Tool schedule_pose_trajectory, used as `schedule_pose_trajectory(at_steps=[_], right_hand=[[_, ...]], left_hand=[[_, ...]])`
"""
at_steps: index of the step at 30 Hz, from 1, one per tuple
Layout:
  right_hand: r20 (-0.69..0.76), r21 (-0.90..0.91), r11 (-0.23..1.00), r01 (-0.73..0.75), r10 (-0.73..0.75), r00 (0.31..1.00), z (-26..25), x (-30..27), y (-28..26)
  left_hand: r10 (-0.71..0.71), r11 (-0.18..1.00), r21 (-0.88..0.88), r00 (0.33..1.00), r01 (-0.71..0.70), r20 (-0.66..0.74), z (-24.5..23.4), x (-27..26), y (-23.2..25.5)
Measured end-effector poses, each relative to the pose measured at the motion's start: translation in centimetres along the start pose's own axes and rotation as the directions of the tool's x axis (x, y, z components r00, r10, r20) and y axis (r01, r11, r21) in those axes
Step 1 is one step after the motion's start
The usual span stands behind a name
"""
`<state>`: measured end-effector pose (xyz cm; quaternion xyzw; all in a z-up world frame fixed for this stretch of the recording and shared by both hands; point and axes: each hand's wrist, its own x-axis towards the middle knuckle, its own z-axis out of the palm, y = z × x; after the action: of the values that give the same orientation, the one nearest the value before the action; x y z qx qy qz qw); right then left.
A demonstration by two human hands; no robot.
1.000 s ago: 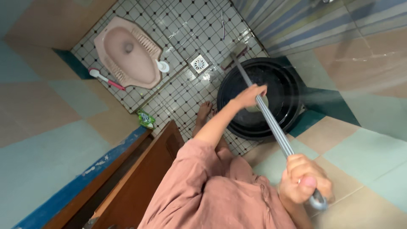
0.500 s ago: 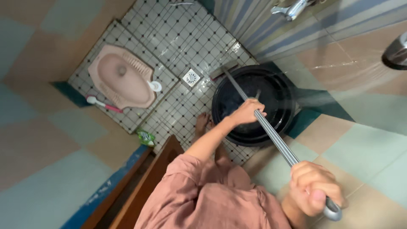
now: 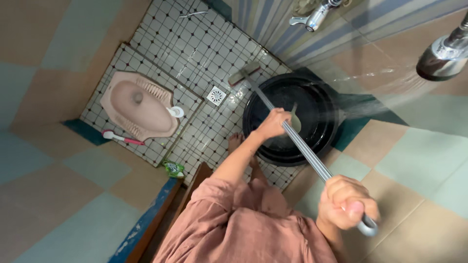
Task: The person uses a squeegee to push water across a tiled floor toward a drain, then uses a small bucket to scoop water from a large black container and pour it onto the floor.
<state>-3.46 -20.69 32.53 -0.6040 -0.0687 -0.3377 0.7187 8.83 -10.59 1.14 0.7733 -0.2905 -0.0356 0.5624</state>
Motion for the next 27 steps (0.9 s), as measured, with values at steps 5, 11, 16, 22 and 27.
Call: schedule_pose_trajectory(at_steps=[5,11,16,22,27], right_hand=[[-0.115,0.103,0.994,0.023,-0.011,0.993,1.1,0.4,3.2],[-0.055,-0.067,0.998,0.012,-0.016,0.998,1.9,-0.7,-1.3],[-0.076,0.03,0.999,0.046,-0.043,0.996,2.3,-2.1,2.2],[-0.016,0.052,0.997,0.048,-0.048,0.999,2.8,-5.1,5.3],[-0.213,-0.017,0.999,-0.035,0.03,0.977,-0.2,-4.5,1.3]], left_hand=[[0.051,0.998,0.018,0.998,-0.052,0.039,-2.2,1.5,-2.2],[0.103,0.987,0.124,0.994,-0.1,-0.023,-0.8,-1.6,0.6],[0.014,0.997,0.072,0.992,-0.023,0.124,-2.7,-1.3,-2.3],[0.06,0.977,0.199,0.997,-0.07,0.056,-5.0,-0.7,-5.6],[0.027,0.998,0.058,0.996,-0.032,0.086,-2.3,-1.4,-0.5]])
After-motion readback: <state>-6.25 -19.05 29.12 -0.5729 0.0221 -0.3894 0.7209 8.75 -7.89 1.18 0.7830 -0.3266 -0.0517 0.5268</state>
